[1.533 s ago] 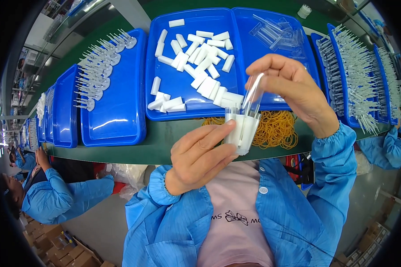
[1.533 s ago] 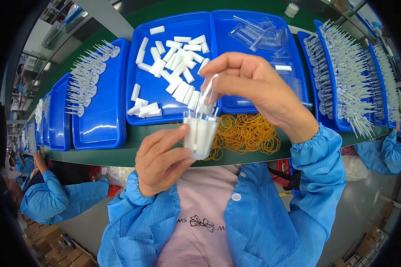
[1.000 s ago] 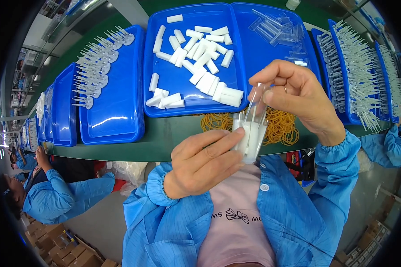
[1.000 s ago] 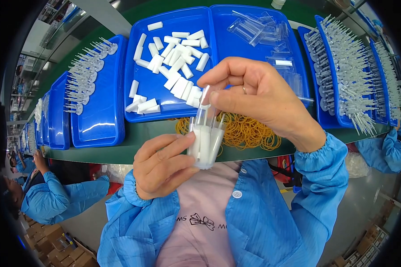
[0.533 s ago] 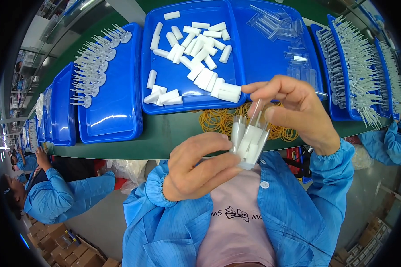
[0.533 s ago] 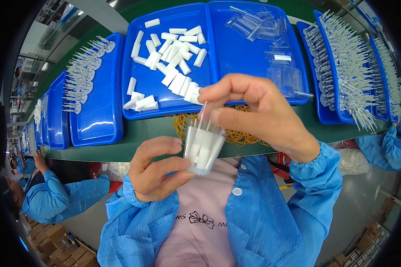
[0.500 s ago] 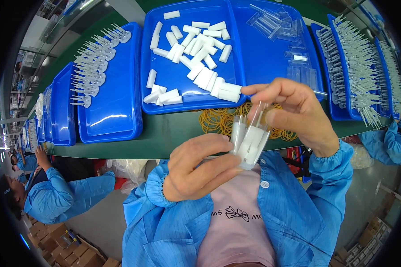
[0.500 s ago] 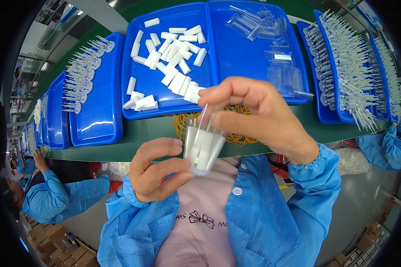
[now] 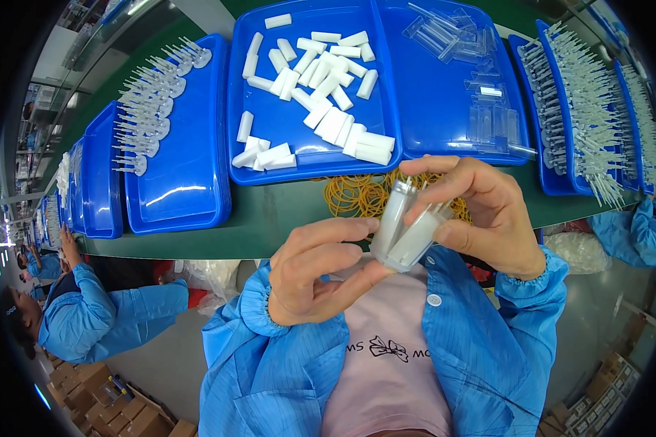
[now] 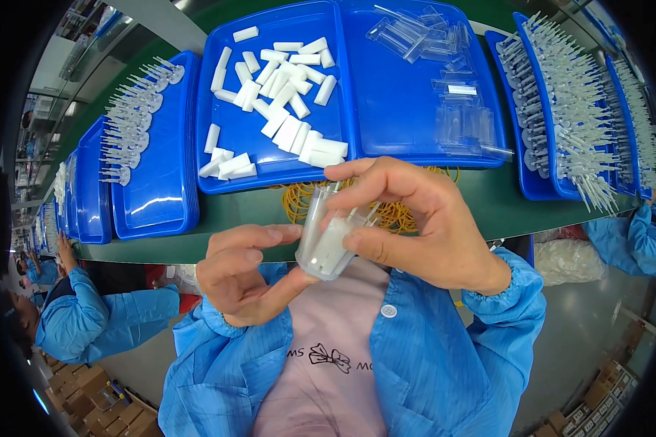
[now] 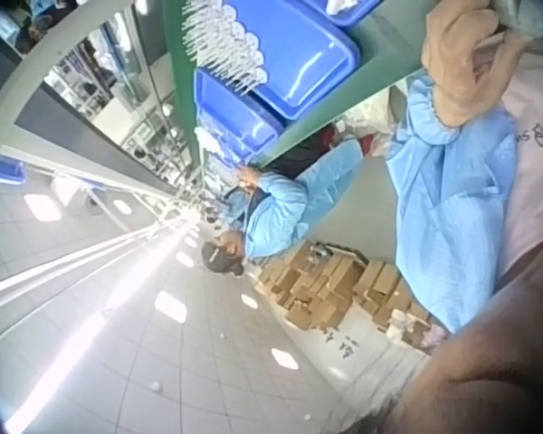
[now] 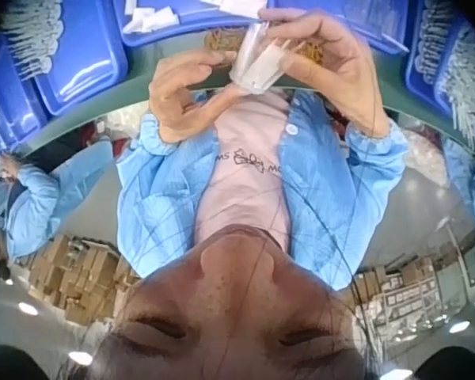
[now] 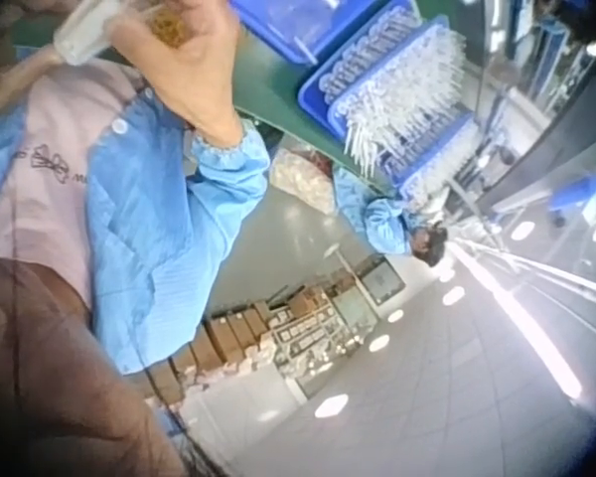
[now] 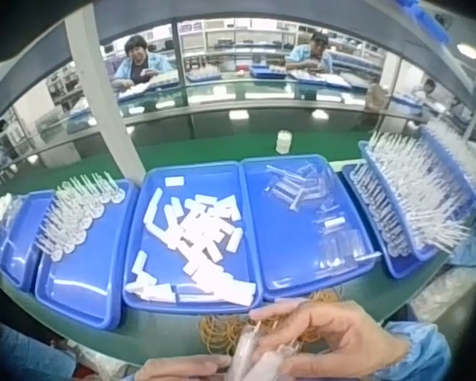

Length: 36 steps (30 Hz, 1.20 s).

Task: The person assembles parts by attaching white components onto the prongs of a base, sliding clear plastic sleeves over them, and securing the completed assemblies with rubber bands.

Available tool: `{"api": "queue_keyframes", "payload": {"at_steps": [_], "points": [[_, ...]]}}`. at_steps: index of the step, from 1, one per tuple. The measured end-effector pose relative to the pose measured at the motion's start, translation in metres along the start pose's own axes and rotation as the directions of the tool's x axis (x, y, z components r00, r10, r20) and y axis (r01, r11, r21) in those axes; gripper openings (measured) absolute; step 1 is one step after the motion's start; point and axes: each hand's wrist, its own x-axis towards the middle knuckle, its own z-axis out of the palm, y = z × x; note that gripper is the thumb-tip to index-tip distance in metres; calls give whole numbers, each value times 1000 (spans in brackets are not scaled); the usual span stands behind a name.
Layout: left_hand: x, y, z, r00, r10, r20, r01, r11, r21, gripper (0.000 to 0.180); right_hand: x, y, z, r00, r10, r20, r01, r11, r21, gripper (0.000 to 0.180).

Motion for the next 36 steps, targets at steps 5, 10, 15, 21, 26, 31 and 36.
{"api": "queue_keyframes", "payload": {"at_steps": [5, 10, 15, 21, 26, 31, 36], "points": [[11, -13, -4, 993, 0, 122, -15, 993, 119, 68, 9, -1, -3, 999, -44, -25, 40, 988, -149, 24], [40, -21, 2, 817, -490, 305, 576, 730, -368, 90, 30, -5, 14, 933, -278, 229, 360, 697, -620, 24], [51, -31, -12, 695, -568, 442, 709, 643, -290, 79, 46, -16, 20, 922, -382, 55, 342, 744, -574, 28], [44, -47, -44, 726, -687, -19, 471, 518, -714, 47, 39, 31, 1, 949, -275, 152, 297, 625, -722, 12], [26, -56, -57, 751, -651, -110, 410, 590, -696, 41, 40, 71, 17, 933, -223, 284, 324, 168, -931, 11], [20, -48, -54, 793, -609, -26, 421, 579, -698, 58, 41, 82, 18, 908, -221, 355, 359, -24, -933, 11], [8, -29, -33, 711, -672, 208, 701, 651, -292, 90, 46, 53, 16, 943, -273, 189, 267, 287, -920, 10]]}}
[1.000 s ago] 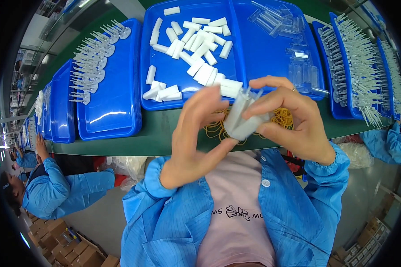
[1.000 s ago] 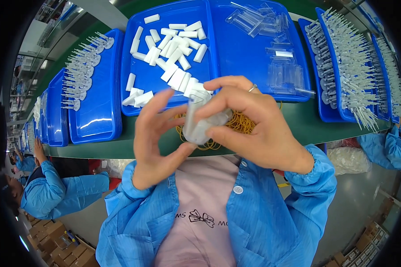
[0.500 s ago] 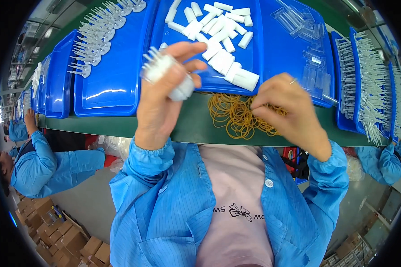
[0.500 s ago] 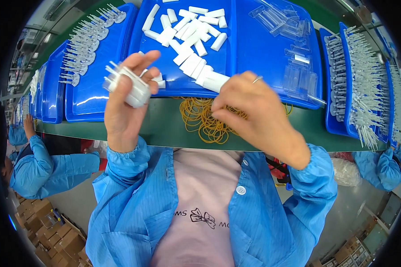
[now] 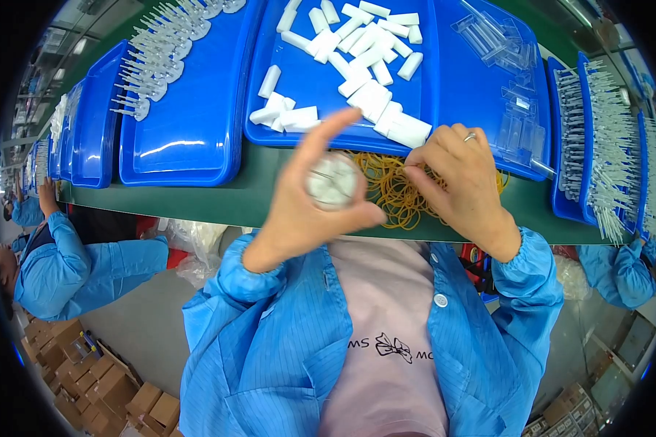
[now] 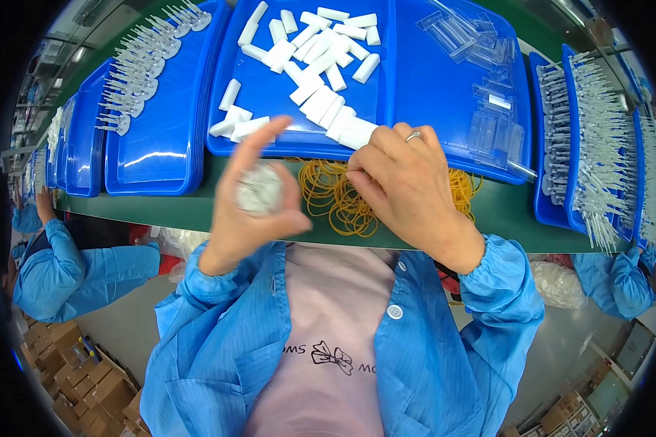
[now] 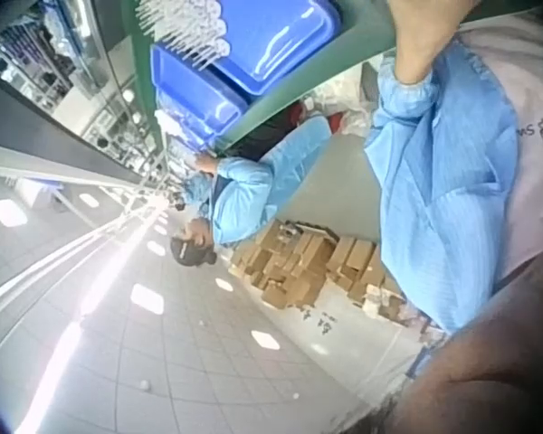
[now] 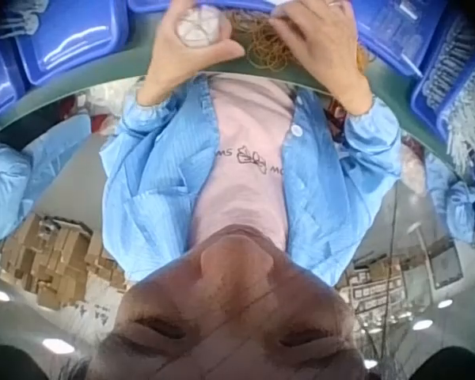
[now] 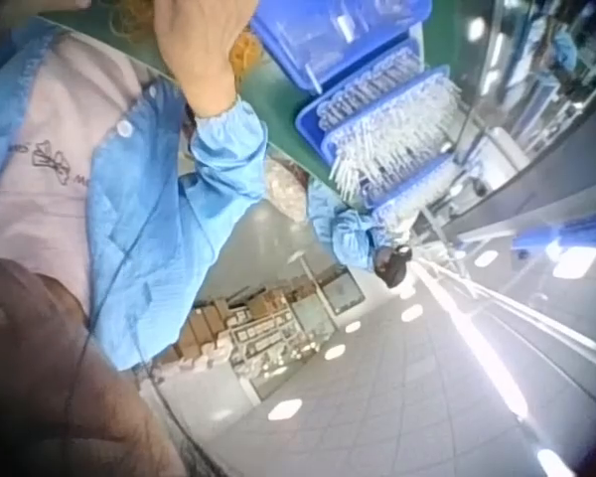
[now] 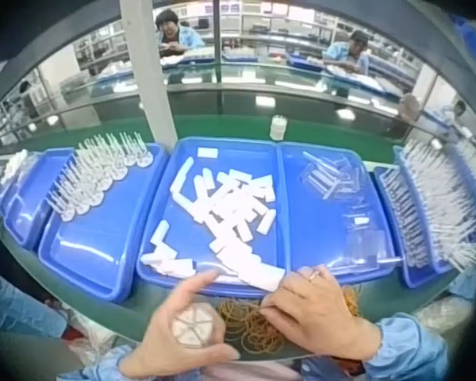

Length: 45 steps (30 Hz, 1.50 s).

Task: The person assembles parts by attaching white components onto the prongs of a base, sliding clear plastic sleeves over them, and securing the completed assemblies with rubber bands.

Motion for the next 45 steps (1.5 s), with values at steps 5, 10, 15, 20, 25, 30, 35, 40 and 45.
{"api": "queue_keyframes", "payload": {"at_steps": [5, 10, 15, 20, 25, 30, 35, 40, 45], "points": [[16, -27, 26, 999, -4, 38, 0, 995, 97, 69, 6, 3, -5, 998, 37, -58, -29, 990, 135, 10], [25, -34, 21, 999, 23, 24, -27, 979, 200, 45, 10, 13, -9, 986, 167, 7, -161, 935, 315, 9], [26, -25, 26, 997, -6, -74, 14, 993, 116, 45, 12, 19, -10, 970, 243, 17, -218, 837, 502, 6], [31, -27, 23, 1000, -9, -8, 10, 992, 129, 48, 16, 18, -11, 961, 274, 43, -250, 787, 564, 8], [31, -21, 27, 998, -58, 3, 58, 995, -77, 36, 19, 12, -8, 964, 262, 41, -232, 758, 609, 8], [35, -16, 23, 983, -179, 35, 177, 889, -423, 18, 18, 6, -7, 962, 256, 97, -251, 683, 686, 6], [32, -13, 17, 969, -214, 121, 243, 758, -605, 15, 14, 8, -13, 907, 284, 310, -308, -54, 950, 10], [30, -6, 18, 945, -242, 221, 325, 608, -725, 15, 10, -4, -19, 947, 118, 297, -253, -291, 922, 14], [27, -9, 15, 959, -155, 236, 281, 613, -738, 12, 10, -7, -33, 788, -165, 594, -615, -272, 740, 20]]}}
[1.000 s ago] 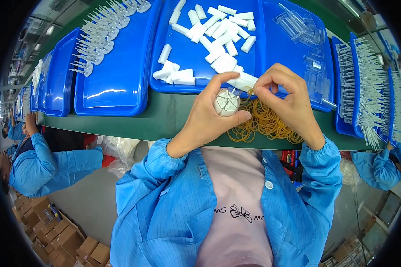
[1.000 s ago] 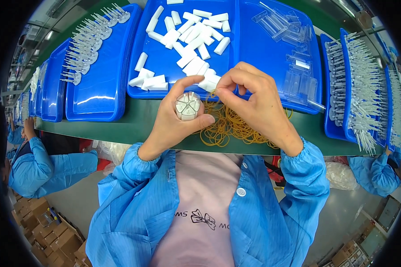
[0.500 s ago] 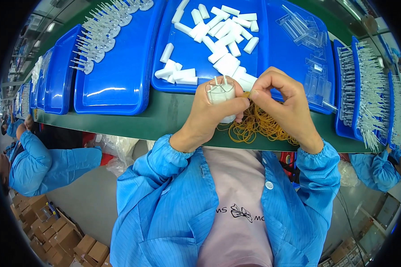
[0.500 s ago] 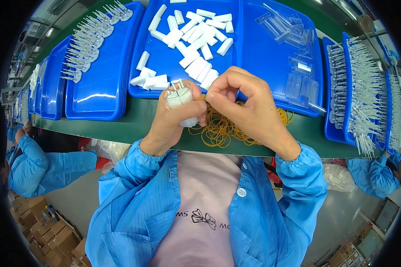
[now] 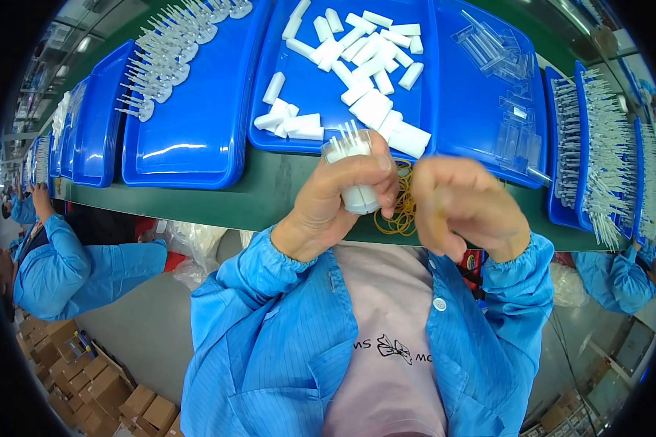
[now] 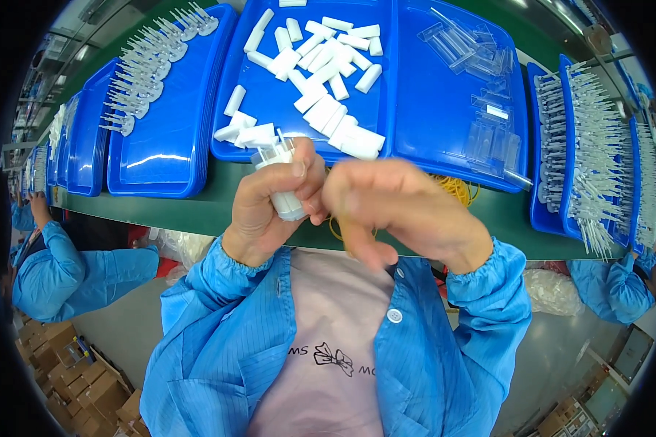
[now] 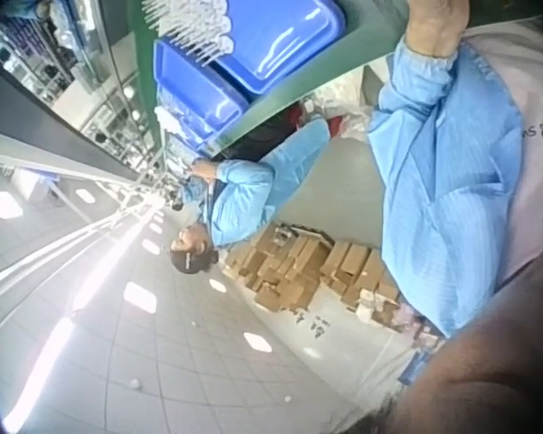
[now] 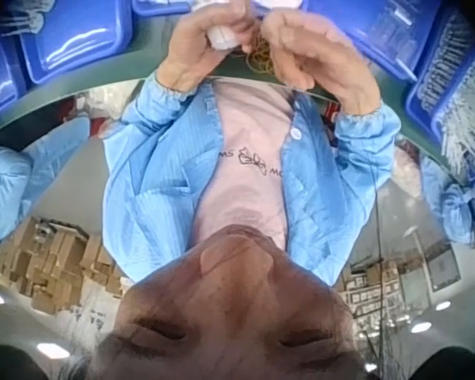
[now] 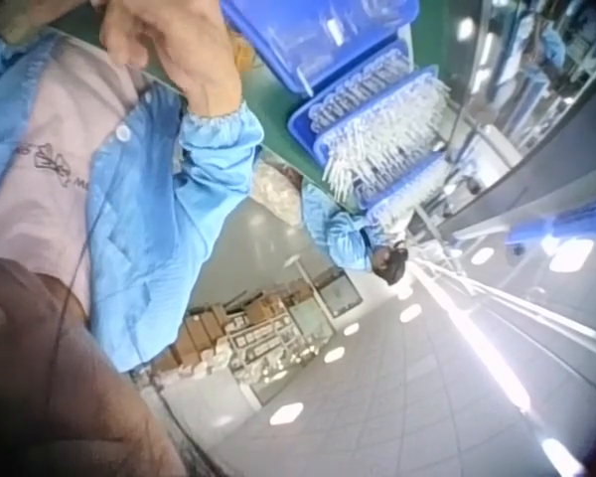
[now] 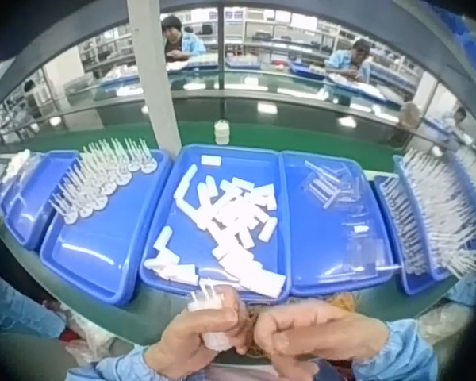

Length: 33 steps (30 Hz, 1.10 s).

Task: The person assembles parts by attaching white components onto the prongs of a base, sliding clear plastic sleeves over them, and securing the completed assemblies with rubber bands.

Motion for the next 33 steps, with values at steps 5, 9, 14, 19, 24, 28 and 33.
{"api": "queue_keyframes", "payload": {"at_steps": [5, 9, 14, 19, 24, 28, 33], "points": [[-1, 8, 6, 988, 141, -70, -119, 961, 249, 16, -3, -2, 0, 996, -19, -88, 15, 999, -45, 29], [-5, 4, 7, 982, 176, -69, -157, 963, 220, 27, 2, -4, -4, 967, -108, -230, 105, 994, -26, 28], [-8, 16, 13, 985, 165, -58, -139, 941, 309, 53, 3, -7, -2, 969, -88, -233, 84, 996, -26, 29], [-2, 4, 17, 916, 400, 31, -311, 658, 685, 76, 6, -5, 1, 951, -48, -305, 13, 993, -118, 29], [-6, 20, 28, 987, -120, 106, 56, 879, 473, 86, 5, -7, -8, 965, 42, -259, -190, 792, -580, 31], [-15, 28, 18, 989, -143, 36, 109, 877, 468, 94, -17, -8, -44, 996, -89, -22, 62, 834, -549, 37], [-13, 4, 4, 991, 81, 105, -131, 470, 873, 87, -6, -3, -38, 904, -234, -357, 296, 947, 128, 41]]}}
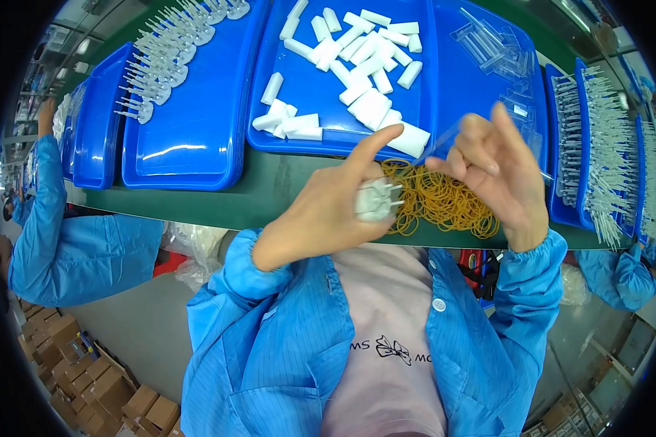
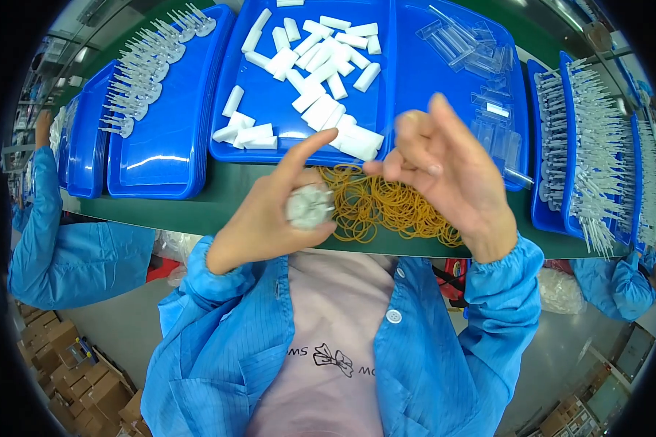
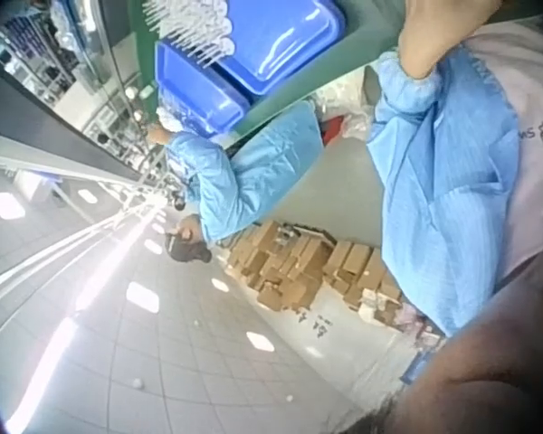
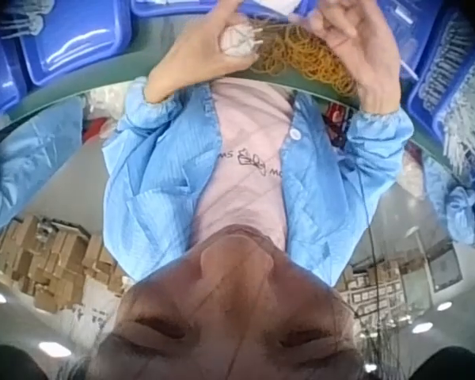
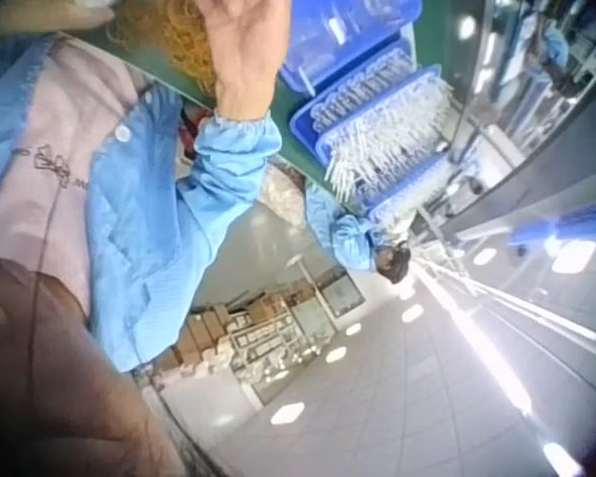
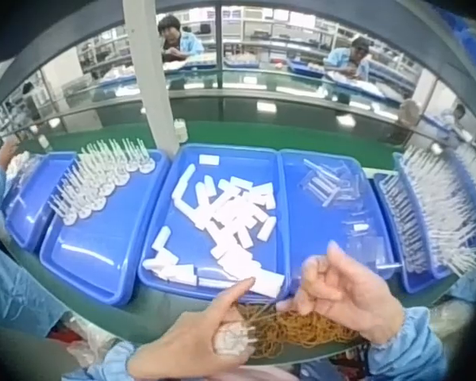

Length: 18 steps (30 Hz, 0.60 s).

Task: The person assembles parts by attaching white components onto the prongs of a base, sliding clear plastic sleeves over them, and securing the completed assemblies with rubber bands.

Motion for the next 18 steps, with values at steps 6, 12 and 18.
{"api": "queue_keyframes", "payload": {"at_steps": [6, 12, 18], "points": [[31, -33, 3, 999, -52, -2, 52, 998, 32, 91, 1, 37, 54, 773, -263, 578, 595, -15, -803, 19], [14, -3, 0, 990, -112, 84, 134, 934, -332, 68, -32, 18, 51, 710, -188, 679, 493, -556, -669, 24], [9, -6, -1, 987, 69, 147, 50, 731, -680, 68, -45, 20, 62, 762, -161, 627, 479, -511, -713, 29]]}}
